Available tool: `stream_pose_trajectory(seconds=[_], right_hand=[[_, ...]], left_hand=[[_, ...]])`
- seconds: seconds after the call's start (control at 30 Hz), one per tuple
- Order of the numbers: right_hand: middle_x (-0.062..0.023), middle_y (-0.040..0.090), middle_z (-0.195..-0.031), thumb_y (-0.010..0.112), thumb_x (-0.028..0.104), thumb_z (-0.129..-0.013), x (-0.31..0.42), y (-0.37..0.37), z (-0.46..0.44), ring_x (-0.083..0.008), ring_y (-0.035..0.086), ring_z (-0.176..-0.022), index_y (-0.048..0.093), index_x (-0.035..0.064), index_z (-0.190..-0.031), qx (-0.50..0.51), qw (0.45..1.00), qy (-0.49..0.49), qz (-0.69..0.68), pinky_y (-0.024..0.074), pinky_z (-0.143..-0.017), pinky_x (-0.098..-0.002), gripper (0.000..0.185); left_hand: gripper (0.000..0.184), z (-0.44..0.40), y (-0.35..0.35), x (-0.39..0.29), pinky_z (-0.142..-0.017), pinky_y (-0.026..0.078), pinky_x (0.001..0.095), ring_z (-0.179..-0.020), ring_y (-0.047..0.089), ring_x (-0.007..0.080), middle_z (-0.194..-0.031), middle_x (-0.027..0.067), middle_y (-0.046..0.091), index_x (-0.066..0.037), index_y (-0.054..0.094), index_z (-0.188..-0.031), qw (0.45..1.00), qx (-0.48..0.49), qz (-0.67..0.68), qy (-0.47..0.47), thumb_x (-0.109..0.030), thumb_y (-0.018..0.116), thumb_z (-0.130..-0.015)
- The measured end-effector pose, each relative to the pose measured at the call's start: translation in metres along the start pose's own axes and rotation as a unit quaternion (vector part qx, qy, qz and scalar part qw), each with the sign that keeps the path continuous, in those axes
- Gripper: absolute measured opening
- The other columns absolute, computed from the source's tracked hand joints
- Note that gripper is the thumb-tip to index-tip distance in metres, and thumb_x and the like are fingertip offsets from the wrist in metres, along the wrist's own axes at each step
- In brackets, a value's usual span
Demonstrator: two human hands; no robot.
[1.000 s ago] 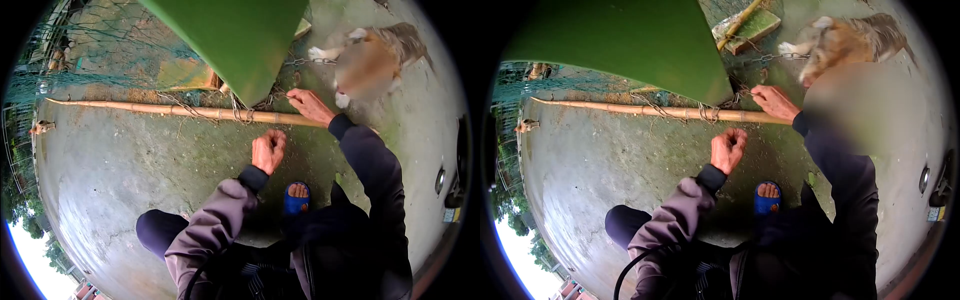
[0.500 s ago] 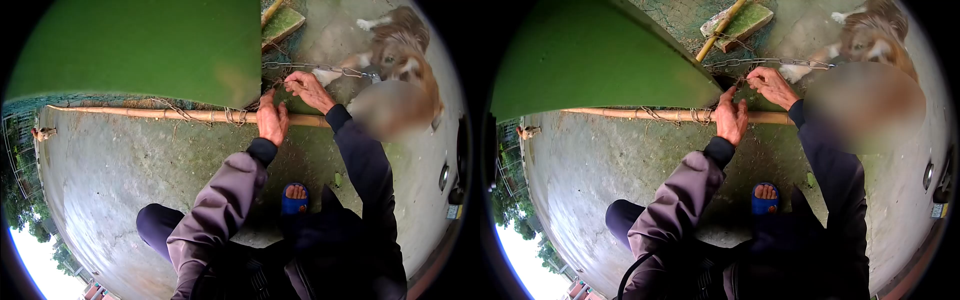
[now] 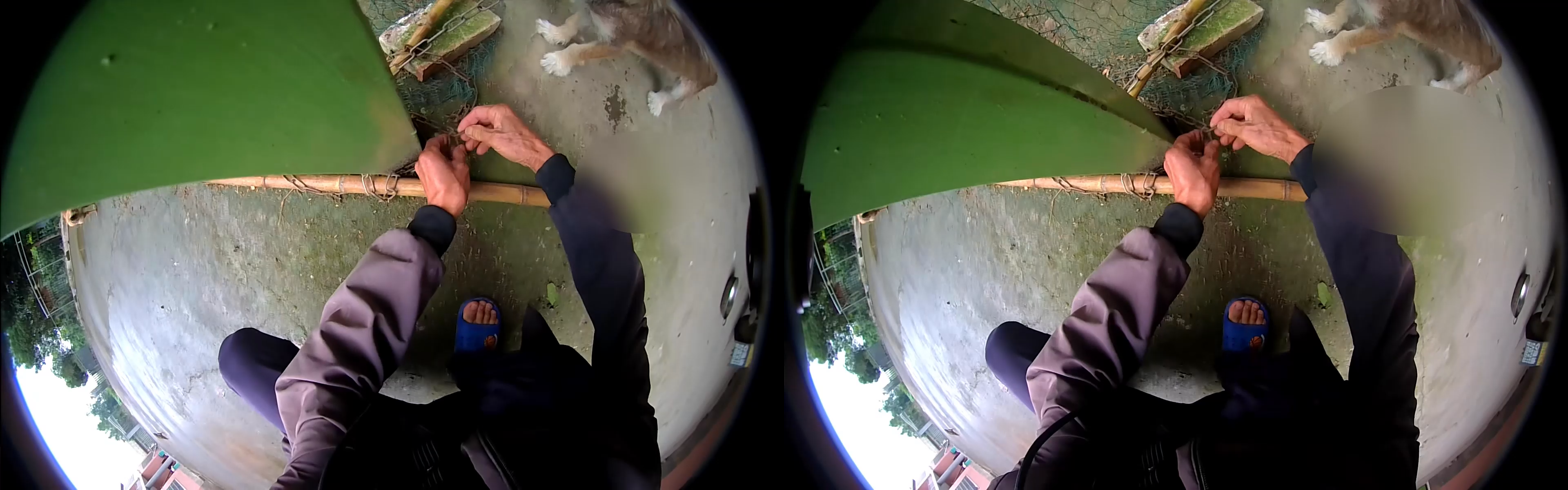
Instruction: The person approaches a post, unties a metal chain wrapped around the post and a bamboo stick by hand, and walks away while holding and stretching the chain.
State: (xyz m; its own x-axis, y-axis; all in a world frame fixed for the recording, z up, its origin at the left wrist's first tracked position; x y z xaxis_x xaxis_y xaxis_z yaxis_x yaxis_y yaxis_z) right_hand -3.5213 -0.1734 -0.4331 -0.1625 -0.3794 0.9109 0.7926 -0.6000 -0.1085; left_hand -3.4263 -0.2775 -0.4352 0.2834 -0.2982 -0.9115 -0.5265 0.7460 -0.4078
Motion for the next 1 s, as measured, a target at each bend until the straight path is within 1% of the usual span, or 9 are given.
stream_pose_trajectory(seconds=[0.1, 0.17, 0.27, 0.5, 0.6, 0.67, 0.73, 0.83, 1.0], right_hand=[[-0.0090, 0.061, -0.087, 0.055, 0.013, -0.089, 0.000, -0.003, 0.001, -0.0149, 0.061, -0.076, 0.058, -0.0028, -0.098, -0.018, 1.000, -0.015, 0.004, 0.0518, -0.064, -0.0260, 0.018], [-0.0097, 0.061, -0.087, 0.055, 0.012, -0.089, -0.006, 0.000, 0.002, -0.0153, 0.062, -0.077, 0.059, -0.0032, -0.098, -0.021, 0.999, 0.001, -0.034, 0.0527, -0.064, -0.0261, 0.018], [-0.0105, 0.061, -0.087, 0.054, 0.011, -0.090, -0.009, 0.007, 0.003, -0.0155, 0.062, -0.076, 0.058, -0.0039, -0.100, -0.025, 0.997, 0.005, -0.079, 0.0533, -0.063, -0.0263, 0.019], [-0.0102, 0.061, -0.085, 0.052, 0.011, -0.091, -0.016, 0.014, 0.006, -0.0154, 0.062, -0.074, 0.055, -0.0062, -0.104, -0.053, 0.993, 0.000, -0.102, 0.0534, -0.062, -0.0268, 0.022], [-0.0137, 0.060, -0.095, 0.052, 0.010, -0.090, -0.019, 0.018, 0.009, -0.0186, 0.061, -0.074, 0.057, -0.0023, -0.104, -0.055, 0.996, -0.009, -0.062, 0.0526, -0.064, -0.0287, 0.019], [-0.0150, 0.054, -0.111, 0.050, 0.005, -0.088, 0.010, 0.020, 0.025, -0.0245, 0.060, -0.077, 0.057, 0.0031, -0.107, -0.167, 0.917, -0.213, 0.295, 0.0514, -0.068, -0.0314, 0.021], [-0.0123, 0.047, -0.120, 0.051, 0.001, -0.085, 0.018, 0.027, 0.029, -0.0281, 0.059, -0.082, 0.056, 0.0078, -0.111, -0.168, 0.903, -0.240, 0.314, 0.0509, -0.071, -0.0337, 0.028], [-0.0076, 0.051, -0.115, 0.056, 0.003, -0.081, 0.022, 0.051, 0.034, -0.0271, 0.060, -0.085, 0.056, 0.0085, -0.113, -0.051, 0.875, -0.281, 0.392, 0.0512, -0.072, -0.0368, 0.033], [-0.0091, 0.054, -0.108, 0.061, 0.007, -0.080, 0.014, 0.053, 0.025, -0.0289, 0.059, -0.085, 0.057, 0.0031, -0.109, -0.034, 0.873, -0.291, 0.389, 0.0507, -0.072, -0.0380, 0.030]], left_hand=[[0.025, 0.002, 0.008, 0.026, -0.064, 0.048, 0.0305, -0.065, 0.059, 0.0206, -0.076, 0.0141, 0.063, 0.011, 0.057, -0.096, 0.997, 0.033, 0.028, -0.067, -0.001, 0.062, -0.075], [0.022, 0.004, 0.018, 0.052, -0.060, 0.047, 0.0253, -0.064, 0.056, 0.0126, -0.076, 0.0075, 0.061, 0.010, 0.057, -0.097, 0.974, 0.062, 0.182, -0.120, 0.000, 0.060, -0.078], [0.019, 0.010, 0.007, 0.043, -0.056, 0.045, 0.0216, -0.061, 0.054, 0.0090, -0.076, 0.0036, 0.059, 0.009, 0.057, -0.100, 0.956, 0.076, 0.247, -0.140, 0.002, 0.057, -0.082], [0.024, 0.016, -0.004, 0.036, -0.060, 0.053, 0.0265, -0.066, 0.060, 0.0150, -0.089, 0.0091, 0.061, 0.010, 0.053, -0.109, 0.910, 0.098, 0.347, -0.207, 0.004, 0.052, -0.086], [0.023, 0.020, -0.008, 0.039, -0.058, 0.053, 0.0231, -0.066, 0.059, 0.0125, -0.091, 0.0097, 0.061, 0.011, 0.054, -0.106, 0.895, 0.083, 0.378, -0.223, 0.008, 0.049, -0.085], [0.025, 0.020, -0.010, 0.040, -0.060, 0.052, 0.0234, -0.068, 0.059, 0.0128, -0.091, 0.0095, 0.061, 0.011, 0.055, -0.106, 0.900, 0.092, 0.364, -0.219, 0.011, 0.049, -0.081], [0.027, 0.019, -0.015, 0.038, -0.061, 0.052, 0.0238, -0.070, 0.059, 0.0129, -0.091, 0.0093, 0.061, 0.011, 0.056, -0.105, 0.913, 0.107, 0.339, -0.202, 0.012, 0.048, -0.079], [0.031, 0.016, -0.019, 0.042, -0.066, 0.052, 0.0252, -0.075, 0.060, 0.0141, -0.093, 0.0097, 0.061, 0.010, 0.055, -0.106, 0.928, 0.141, 0.306, -0.158, 0.014, 0.049, -0.075], [0.037, 0.015, -0.020, 0.048, -0.072, 0.053, 0.0270, -0.081, 0.061, 0.0166, -0.094, 0.0128, 0.061, 0.010, 0.046, -0.111, 0.924, 0.137, 0.322, -0.155, 0.016, 0.050, -0.074]])
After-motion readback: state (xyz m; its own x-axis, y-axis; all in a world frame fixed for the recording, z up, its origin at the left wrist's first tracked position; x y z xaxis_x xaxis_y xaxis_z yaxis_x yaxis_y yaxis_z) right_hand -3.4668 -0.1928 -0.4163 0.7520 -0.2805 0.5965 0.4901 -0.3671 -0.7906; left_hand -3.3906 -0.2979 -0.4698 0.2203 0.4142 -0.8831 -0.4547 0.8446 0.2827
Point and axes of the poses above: each hand's wrist, its own z-axis away from the middle knuckle, its own y-axis out of the palm, x = y × z, the point moved 6 cm from there along -z, towards the middle knuckle
